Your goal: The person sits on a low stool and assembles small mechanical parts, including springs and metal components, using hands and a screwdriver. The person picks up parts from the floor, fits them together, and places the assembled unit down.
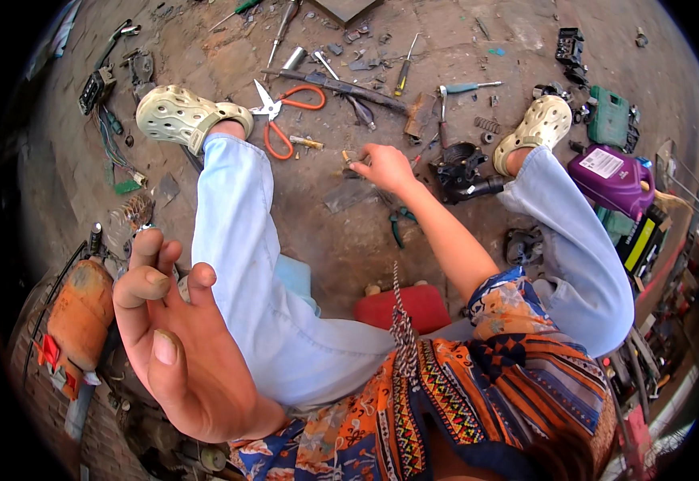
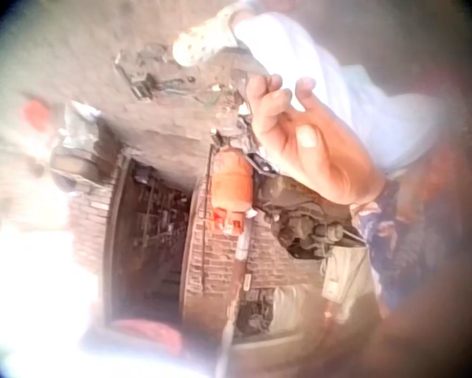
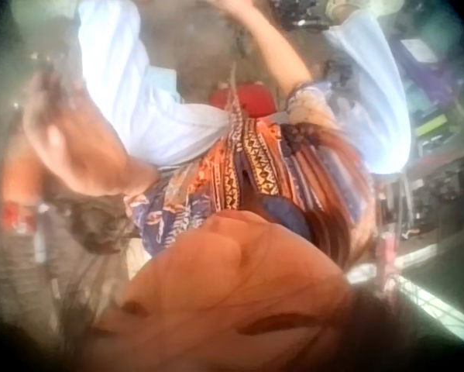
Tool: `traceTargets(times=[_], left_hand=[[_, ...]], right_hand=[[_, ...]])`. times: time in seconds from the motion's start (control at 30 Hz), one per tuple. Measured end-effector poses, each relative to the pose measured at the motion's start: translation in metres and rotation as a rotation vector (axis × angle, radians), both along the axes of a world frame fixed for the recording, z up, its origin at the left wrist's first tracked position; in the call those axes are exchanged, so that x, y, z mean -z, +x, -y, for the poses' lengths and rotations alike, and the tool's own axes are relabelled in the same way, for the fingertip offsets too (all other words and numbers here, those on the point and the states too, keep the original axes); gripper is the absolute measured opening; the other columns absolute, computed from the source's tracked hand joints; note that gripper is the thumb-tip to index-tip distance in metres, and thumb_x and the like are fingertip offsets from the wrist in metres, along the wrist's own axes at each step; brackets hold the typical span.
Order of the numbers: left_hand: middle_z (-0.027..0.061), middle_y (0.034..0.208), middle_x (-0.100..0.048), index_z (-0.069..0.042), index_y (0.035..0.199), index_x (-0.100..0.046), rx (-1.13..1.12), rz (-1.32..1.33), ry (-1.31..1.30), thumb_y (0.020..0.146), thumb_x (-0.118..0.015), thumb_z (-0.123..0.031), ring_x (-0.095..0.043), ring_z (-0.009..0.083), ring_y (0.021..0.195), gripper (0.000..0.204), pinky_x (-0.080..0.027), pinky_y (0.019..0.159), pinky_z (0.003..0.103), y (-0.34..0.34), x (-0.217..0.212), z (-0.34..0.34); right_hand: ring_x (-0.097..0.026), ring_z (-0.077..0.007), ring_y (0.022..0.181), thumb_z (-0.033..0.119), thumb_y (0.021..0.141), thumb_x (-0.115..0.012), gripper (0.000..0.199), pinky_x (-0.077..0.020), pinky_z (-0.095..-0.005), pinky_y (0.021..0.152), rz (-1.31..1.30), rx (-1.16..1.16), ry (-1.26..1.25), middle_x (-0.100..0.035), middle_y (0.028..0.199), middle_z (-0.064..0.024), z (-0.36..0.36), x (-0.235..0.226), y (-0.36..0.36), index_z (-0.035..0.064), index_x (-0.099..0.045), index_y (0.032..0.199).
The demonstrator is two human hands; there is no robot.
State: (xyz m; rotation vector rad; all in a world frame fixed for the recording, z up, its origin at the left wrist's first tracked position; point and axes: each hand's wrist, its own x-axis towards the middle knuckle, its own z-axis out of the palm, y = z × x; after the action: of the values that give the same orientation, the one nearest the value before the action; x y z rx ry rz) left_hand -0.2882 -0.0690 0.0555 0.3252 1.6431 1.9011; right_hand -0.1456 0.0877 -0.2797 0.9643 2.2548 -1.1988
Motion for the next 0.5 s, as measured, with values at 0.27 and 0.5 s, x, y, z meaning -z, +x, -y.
traceTargets(times=[0.27, 0.5], left_hand=[[0.0197, 0.140, -0.033, 0.000, 0.123, -0.045, -0.017, -0.003, -0.002, 0.090, -0.046, -0.019, -0.032, 0.0271, 0.127, 0.039, -0.028, 0.102, 0.040, -0.002, -0.001, -0.002], [0.0195, 0.139, -0.034, 0.001, 0.124, -0.045, -0.022, 0.026, 0.006, 0.090, -0.046, -0.019, -0.033, 0.0270, 0.126, 0.039, -0.029, 0.102, 0.039, -0.007, 0.004, -0.003]], right_hand=[[-0.063, -0.0355, 0.079, 0.026, 0.074, -0.069, 0.035, -0.0503, -0.0448, 0.067, -0.198, -0.098, 0.198, -0.064, 0.084, -0.0133, 0.048, 0.049, -0.065, 0.0059, -0.054, 0.098], [-0.065, -0.0305, 0.074, 0.020, 0.073, -0.068, 0.022, -0.0517, -0.0414, 0.064, 0.081, -0.267, 0.153, -0.067, 0.085, -0.0167, 0.027, 0.049, -0.081, 0.0006, -0.062, 0.082]])
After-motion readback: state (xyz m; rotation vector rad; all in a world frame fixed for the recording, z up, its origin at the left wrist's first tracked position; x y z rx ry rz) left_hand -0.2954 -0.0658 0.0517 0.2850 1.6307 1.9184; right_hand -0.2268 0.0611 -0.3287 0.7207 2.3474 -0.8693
